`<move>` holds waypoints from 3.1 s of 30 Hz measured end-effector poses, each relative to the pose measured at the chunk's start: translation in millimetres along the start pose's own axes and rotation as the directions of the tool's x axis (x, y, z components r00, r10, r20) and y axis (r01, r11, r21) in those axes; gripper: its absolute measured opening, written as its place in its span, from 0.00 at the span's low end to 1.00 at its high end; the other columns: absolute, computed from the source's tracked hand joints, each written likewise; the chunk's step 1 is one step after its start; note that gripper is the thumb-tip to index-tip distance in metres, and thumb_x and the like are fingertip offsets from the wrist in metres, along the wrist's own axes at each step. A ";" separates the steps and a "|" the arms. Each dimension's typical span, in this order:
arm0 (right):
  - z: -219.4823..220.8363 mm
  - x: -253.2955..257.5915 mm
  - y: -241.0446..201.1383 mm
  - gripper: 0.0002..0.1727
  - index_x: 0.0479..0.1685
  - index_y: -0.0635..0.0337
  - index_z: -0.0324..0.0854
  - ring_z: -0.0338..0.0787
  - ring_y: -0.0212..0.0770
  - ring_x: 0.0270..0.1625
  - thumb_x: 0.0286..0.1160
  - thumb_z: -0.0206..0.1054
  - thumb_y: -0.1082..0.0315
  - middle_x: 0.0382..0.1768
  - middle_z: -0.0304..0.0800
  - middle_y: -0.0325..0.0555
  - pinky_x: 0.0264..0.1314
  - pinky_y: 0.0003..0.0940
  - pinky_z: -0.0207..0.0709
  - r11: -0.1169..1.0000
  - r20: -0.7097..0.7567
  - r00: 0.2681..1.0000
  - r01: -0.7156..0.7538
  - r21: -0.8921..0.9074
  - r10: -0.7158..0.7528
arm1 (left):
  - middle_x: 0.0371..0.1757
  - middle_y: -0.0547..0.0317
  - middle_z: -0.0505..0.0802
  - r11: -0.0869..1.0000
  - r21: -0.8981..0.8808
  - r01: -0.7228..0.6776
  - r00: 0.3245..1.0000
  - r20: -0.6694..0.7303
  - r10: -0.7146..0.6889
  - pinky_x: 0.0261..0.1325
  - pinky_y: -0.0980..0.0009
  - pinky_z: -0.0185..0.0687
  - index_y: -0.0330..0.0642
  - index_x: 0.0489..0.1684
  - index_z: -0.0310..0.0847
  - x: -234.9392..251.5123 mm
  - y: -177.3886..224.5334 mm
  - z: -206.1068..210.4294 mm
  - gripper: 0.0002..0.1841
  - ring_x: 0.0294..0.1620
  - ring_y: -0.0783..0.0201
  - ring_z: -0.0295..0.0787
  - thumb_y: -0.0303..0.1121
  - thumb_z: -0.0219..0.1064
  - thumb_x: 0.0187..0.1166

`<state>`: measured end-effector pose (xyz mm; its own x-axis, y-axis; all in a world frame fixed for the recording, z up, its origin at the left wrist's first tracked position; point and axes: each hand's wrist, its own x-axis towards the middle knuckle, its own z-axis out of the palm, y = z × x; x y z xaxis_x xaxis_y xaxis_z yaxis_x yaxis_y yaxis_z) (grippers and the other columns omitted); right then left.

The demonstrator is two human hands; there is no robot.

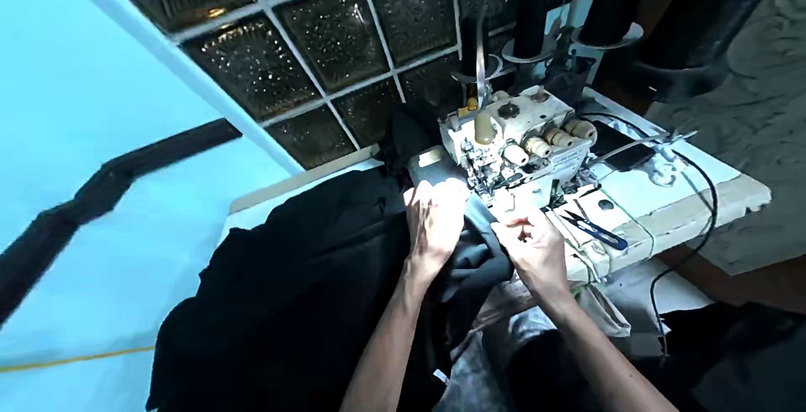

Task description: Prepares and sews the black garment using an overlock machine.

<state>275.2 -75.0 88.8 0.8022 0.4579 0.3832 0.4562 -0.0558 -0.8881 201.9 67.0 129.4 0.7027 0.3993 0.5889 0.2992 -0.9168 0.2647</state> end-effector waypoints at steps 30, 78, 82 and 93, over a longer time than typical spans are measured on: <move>10.8 12.1 18.6 0.13 0.44 0.57 0.95 0.93 0.56 0.39 0.70 0.65 0.77 0.40 0.95 0.57 0.52 0.55 0.79 0.681 0.092 0.897 0.392 -0.619 -0.433 | 0.44 0.49 0.94 0.935 0.225 -0.276 0.952 0.199 0.233 0.39 0.53 0.80 0.41 0.39 0.94 -72.4 12.9 -29.6 0.15 0.40 0.48 0.90 0.42 0.79 0.62; -6.8 24.1 27.1 0.13 0.46 0.56 0.95 0.93 0.55 0.48 0.73 0.64 0.75 0.39 0.93 0.53 0.53 0.49 0.85 0.639 0.395 0.673 0.732 -0.235 -0.625 | 0.47 0.50 0.97 0.979 0.140 -0.150 0.988 -0.008 0.153 0.45 0.60 0.89 0.36 0.30 0.93 -77.2 -6.5 -15.7 0.09 0.45 0.51 0.95 0.25 0.65 0.74; -2.3 19.2 25.8 0.10 0.43 0.58 0.92 0.93 0.56 0.48 0.69 0.68 0.67 0.39 0.92 0.53 0.51 0.52 0.84 0.575 0.407 0.655 0.755 -0.315 -0.636 | 0.43 0.49 0.96 0.957 0.240 -0.164 0.985 -0.014 0.172 0.41 0.58 0.87 0.37 0.36 0.92 -77.6 -5.8 -8.2 0.10 0.42 0.49 0.94 0.33 0.66 0.76; -12.1 26.9 17.6 0.09 0.39 0.60 0.93 0.95 0.51 0.44 0.73 0.67 0.70 0.38 0.95 0.51 0.47 0.48 0.87 0.724 0.397 0.742 0.650 -0.229 -0.540 | 0.45 0.48 0.95 0.997 -0.036 -0.063 0.997 -0.040 0.061 0.51 0.62 0.88 0.38 0.43 0.96 -69.4 -18.6 0.1 0.11 0.47 0.53 0.94 0.29 0.65 0.78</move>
<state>309.5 -74.4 86.5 0.1952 0.7224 0.6634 0.9403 0.0543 -0.3359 147.6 56.3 83.6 0.6932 0.3425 0.6342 0.2310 -0.9391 0.2546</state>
